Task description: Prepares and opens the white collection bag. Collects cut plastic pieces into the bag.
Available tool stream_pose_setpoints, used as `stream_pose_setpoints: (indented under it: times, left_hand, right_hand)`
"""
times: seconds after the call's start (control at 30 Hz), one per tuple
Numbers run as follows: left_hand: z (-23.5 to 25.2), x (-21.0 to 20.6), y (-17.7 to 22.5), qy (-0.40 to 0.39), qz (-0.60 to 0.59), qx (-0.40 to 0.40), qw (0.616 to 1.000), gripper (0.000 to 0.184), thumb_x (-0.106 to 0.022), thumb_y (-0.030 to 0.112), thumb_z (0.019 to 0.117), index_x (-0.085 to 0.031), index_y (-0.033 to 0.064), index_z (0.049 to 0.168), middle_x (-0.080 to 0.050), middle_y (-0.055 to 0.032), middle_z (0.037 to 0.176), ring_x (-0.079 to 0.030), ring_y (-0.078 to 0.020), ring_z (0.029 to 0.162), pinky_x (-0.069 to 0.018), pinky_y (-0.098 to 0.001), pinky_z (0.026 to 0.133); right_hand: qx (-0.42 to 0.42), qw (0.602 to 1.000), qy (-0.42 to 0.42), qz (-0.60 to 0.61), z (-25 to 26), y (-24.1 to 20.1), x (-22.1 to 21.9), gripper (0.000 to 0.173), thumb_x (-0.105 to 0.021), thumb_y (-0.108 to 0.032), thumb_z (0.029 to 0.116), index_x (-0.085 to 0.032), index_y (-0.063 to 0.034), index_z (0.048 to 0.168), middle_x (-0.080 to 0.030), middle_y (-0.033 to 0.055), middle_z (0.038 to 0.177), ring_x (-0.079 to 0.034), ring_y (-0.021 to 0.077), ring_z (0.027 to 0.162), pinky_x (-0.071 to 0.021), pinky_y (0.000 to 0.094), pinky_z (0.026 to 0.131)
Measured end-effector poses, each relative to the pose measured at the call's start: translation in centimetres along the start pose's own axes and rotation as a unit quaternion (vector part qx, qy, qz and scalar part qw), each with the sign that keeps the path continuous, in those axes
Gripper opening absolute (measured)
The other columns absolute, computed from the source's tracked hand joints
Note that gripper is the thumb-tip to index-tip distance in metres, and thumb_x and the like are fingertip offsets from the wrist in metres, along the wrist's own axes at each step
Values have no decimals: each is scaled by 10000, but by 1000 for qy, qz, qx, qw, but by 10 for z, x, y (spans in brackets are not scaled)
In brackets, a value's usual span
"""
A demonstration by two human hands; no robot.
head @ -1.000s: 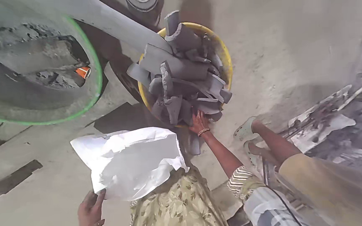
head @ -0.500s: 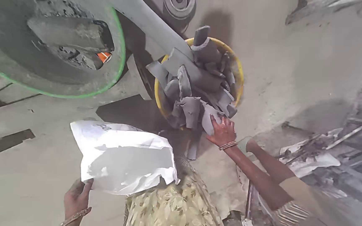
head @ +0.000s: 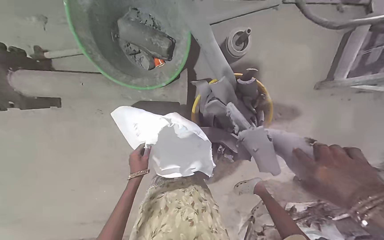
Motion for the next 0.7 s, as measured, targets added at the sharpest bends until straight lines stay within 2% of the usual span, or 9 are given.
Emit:
stream_pose_setpoints:
  times: [0.1,0.17,0.2,0.27,0.33,0.4,0.53,0.63,0.7]
  left_hand:
    - [-4,-3,8,-13,-13,-13,1000,300,-532,132,1056,-675,-102,1176,-699,-255,934,-660,-321,852,-500,-517,866]
    - [-8,-1,12,-27,-14,-28,999,299,-525,128,1057,-679,-101,1171,-700,-267,946,-669,-357,872,-499,-547,879]
    - [-11,-2,14,-41,-14,-29,999,303,-515,129,1062,-679,-98,1179,-700,-273,967,-671,-375,897,-494,-555,895]
    - [-16,-3,19,-80,-13,-20,996,329,-490,136,1074,-665,-103,1218,-698,-303,1056,-676,-422,1008,-477,-577,973]
    - [-20,-3,19,-107,-12,-5,994,351,-471,156,1082,-659,-97,1238,-695,-300,1098,-669,-424,1063,-465,-568,1007]
    - [-17,-3,15,-129,-1,4,992,358,-460,168,1086,-660,-96,1222,-691,-294,1106,-660,-420,1078,-457,-568,1006]
    - [-3,-12,11,-192,-3,5,981,355,-460,187,1096,-659,-79,1222,-682,-293,1128,-645,-428,1116,-448,-582,1019]
    - [-2,-16,11,-199,-71,20,977,326,-461,163,1097,-670,-80,1162,-678,-283,1032,-648,-414,1003,-470,-589,944]
    - [-4,-14,10,-183,-121,25,975,309,-481,172,1093,-675,-67,1120,-665,-247,956,-632,-371,909,-480,-561,881]
  right_hand:
    - [88,994,47,-36,-25,-33,29,723,-920,-237,597,-690,28,1229,-644,393,1032,-654,568,933,-497,657,786]
    - [134,990,17,-36,-24,-65,44,735,-928,-312,635,-678,31,1235,-642,390,1069,-646,572,975,-502,658,806]
    - [148,988,-1,-37,-19,-82,46,714,-921,-307,642,-679,29,1223,-645,380,1083,-645,563,993,-503,648,812]
    - [151,984,-90,-10,1,-118,47,700,-876,-242,726,-624,45,1313,-591,407,1218,-576,585,1143,-441,677,924]
    - [137,970,-200,-3,31,-159,47,735,-808,-228,828,-515,52,1441,-491,417,1371,-466,576,1296,-345,678,1041]
    - [133,963,-233,0,63,-198,43,728,-786,-206,854,-483,73,1454,-462,414,1408,-428,567,1343,-315,673,1086]
    - [122,972,-202,13,117,-254,21,640,-796,-192,855,-545,74,1380,-519,378,1354,-473,532,1311,-344,654,1074]
    - [94,982,-162,30,143,-282,-1,600,-833,-246,818,-617,52,1293,-544,356,1317,-498,516,1273,-354,646,1055]
    - [72,986,-142,53,151,-293,-6,577,-841,-283,805,-651,44,1240,-564,354,1281,-516,519,1244,-373,657,1029]
Point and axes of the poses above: each hand's wrist, its own z-axis towards the middle knuckle, its own x-axis out of the back of the hand, y = z × x, the point moved 3 cm from there along z, towards the middle knuckle
